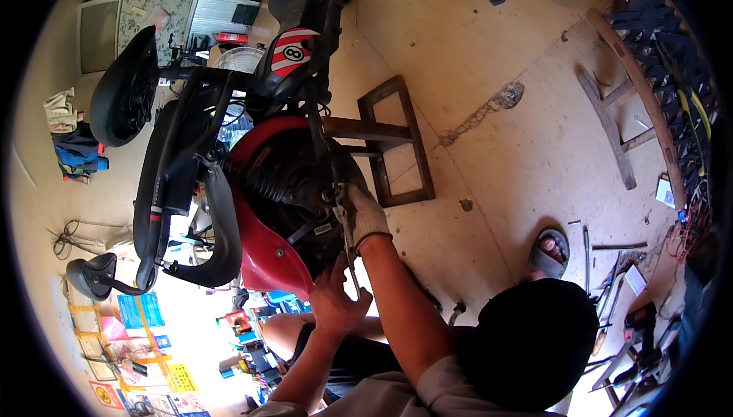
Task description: The person works on the rear wheel area of a motorcycle, handling metal brackets and cables, then uses a socket wrench on the wheel hub.
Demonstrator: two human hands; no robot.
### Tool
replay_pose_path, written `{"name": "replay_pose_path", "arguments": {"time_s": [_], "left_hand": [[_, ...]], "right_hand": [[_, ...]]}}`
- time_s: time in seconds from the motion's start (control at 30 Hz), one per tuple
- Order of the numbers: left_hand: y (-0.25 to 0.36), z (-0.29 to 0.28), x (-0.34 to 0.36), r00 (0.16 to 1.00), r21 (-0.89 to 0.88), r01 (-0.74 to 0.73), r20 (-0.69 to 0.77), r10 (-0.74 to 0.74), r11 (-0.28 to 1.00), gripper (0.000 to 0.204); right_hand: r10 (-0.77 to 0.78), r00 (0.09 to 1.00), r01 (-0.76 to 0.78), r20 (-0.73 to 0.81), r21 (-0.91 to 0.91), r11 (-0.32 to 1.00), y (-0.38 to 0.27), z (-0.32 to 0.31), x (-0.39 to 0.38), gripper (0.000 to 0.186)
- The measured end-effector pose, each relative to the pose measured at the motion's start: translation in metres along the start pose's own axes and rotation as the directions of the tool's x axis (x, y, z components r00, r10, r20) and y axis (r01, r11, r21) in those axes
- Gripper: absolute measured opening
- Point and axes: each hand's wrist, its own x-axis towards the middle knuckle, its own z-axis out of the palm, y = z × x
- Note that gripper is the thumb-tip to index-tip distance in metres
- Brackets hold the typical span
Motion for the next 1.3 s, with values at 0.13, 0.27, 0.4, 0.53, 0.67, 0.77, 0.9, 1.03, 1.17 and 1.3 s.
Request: {"name": "replay_pose_path", "arguments": {"time_s": [0.13,0.27,0.4,0.53,0.67,0.77,0.9,1.03,1.17,1.3], "left_hand": [[0.001,-0.001,0.002,0.997,-0.003,0.027,0.077,-0.027,1.0,0.084],[-0.001,0.005,0.007,0.999,-0.156,0.028,0.032,-0.023,0.987,0.081],[-0.011,-0.001,0.01,0.991,-0.453,0.132,0.073,-0.111,0.882,0.078],[-0.017,0.0,0.008,0.995,-0.375,0.094,0.047,-0.083,0.922,0.072],[-0.023,0.005,0.012,0.994,-0.321,0.069,0.1,-0.039,0.945,0.063],[-0.017,-0.002,0.013,0.979,-0.354,0.177,0.162,-0.127,0.918,0.06],[-0.015,-0.003,0.008,0.972,-0.391,0.225,0.152,-0.178,0.892,0.06],[-0.017,0.0,0.004,0.973,-0.398,0.23,0.121,-0.198,0.888,0.061],[-0.012,-0.005,0.007,0.974,-0.417,0.227,0.113,-0.198,0.88,0.061],[-0.015,-0.006,0.009,0.979,-0.441,0.202,0.096,-0.178,0.875,0.06]], "right_hand": [[-0.023,1.0,0.023,0.003,0.011,1.0,0.001,0.001,0.002,0.031],[-0.047,0.999,0.043,-0.023,-0.128,0.991,-0.002,0.002,0.006,0.041],[-0.042,0.993,0.024,-0.109,-0.159,0.987,-0.003,0.013,-0.004,0.043],[-0.079,0.99,0.048,-0.118,-0.245,0.968,0.002,0.005,0.01,0.045],[-0.03,0.995,0.008,-0.09,-0.234,0.972,-0.003,0.011,0.005,0.044],[-0.034,0.995,0.015,-0.091,-0.198,0.98,-0.007,0.014,0.001,0.043],[-0.129,0.99,0.104,-0.057,-0.323,0.941,-0.017,0.013,-0.008,0.041],[-0.326,0.931,0.357,0.164,-0.601,0.715,-0.041,0.003,-0.024,0.038],[-0.326,0.874,0.481,0.359,-0.729,0.487,-0.041,-0.007,-0.029,0.032],[-0.315,0.837,0.527,0.448,-0.815,0.24,-0.051,0.011,-0.044,0.029]]}}
